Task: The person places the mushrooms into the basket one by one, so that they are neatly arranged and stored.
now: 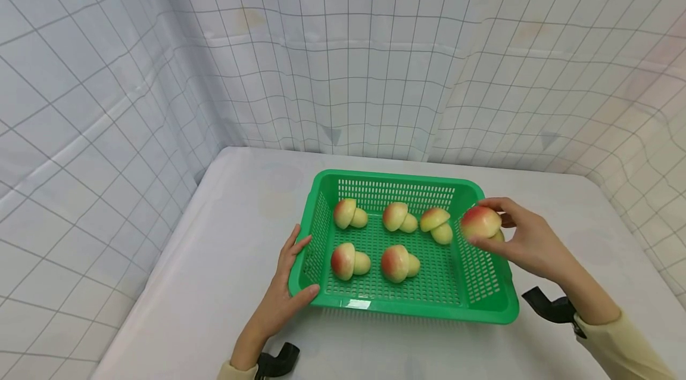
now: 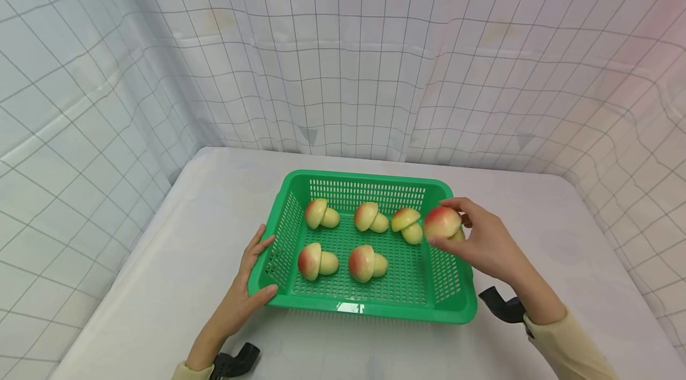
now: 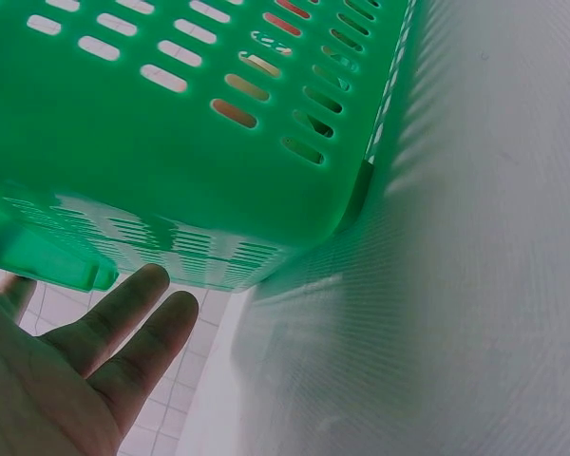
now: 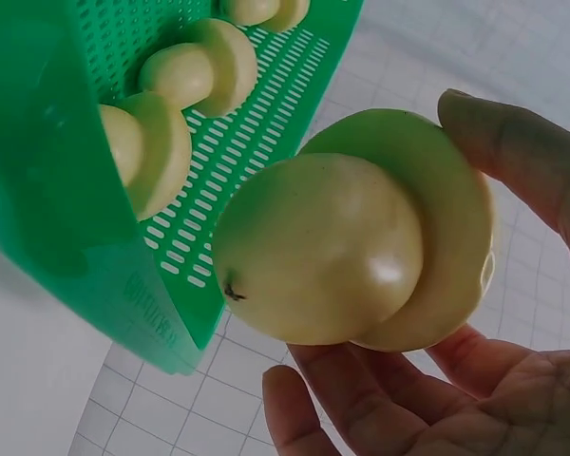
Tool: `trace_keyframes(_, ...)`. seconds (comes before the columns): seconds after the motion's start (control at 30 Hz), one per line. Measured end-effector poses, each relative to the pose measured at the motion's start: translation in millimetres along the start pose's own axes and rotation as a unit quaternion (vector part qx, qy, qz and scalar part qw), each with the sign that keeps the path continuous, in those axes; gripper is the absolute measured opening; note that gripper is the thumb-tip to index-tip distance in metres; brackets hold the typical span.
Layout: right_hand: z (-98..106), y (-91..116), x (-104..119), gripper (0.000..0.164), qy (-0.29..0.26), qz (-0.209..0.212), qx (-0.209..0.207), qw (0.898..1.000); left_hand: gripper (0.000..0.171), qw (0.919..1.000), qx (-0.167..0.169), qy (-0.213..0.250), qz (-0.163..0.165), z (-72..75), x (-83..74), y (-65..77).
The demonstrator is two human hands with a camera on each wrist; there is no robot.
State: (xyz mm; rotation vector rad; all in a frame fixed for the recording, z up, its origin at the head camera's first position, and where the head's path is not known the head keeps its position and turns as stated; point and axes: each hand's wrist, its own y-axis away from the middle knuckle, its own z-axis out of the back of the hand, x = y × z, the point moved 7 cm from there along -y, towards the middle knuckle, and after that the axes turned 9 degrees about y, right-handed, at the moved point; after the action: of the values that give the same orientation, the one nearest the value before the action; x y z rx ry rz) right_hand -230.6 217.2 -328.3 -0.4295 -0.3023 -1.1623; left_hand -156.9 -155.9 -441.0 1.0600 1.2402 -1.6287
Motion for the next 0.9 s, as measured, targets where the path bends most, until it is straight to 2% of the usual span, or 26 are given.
trace_keyframes(0.27, -3.6, -10.3, 6.1, 0.060, 0.005, 0.030, 0.059, 0.998, 0.075, 1.0000, 0.000, 0.002, -0.004, 0.0, -0.2, 0.0)
trace_keyframes(0.4, -8.3, -16.2, 7.2, 0.058, -0.001, 0.030, 0.099, 0.995, 0.075, 1.0000, 0.001, 0.001, -0.004, 0.1, 0.7, -0.1)
trace_keyframes(0.7, -26.0, -29.6, 11.1, 0.055, -0.033, 0.044, 0.201, 0.978, 0.075, 1.0000, 0.000, 0.007, -0.005, -0.2, -0.4, -0.8)
trace_keyframes(0.9, -36.8, -36.7, 14.0, 0.050, -0.007, 0.062, 0.240, 0.969, 0.076, 0.9999, -0.002, 0.011, -0.007, 0.0, -1.7, -0.8)
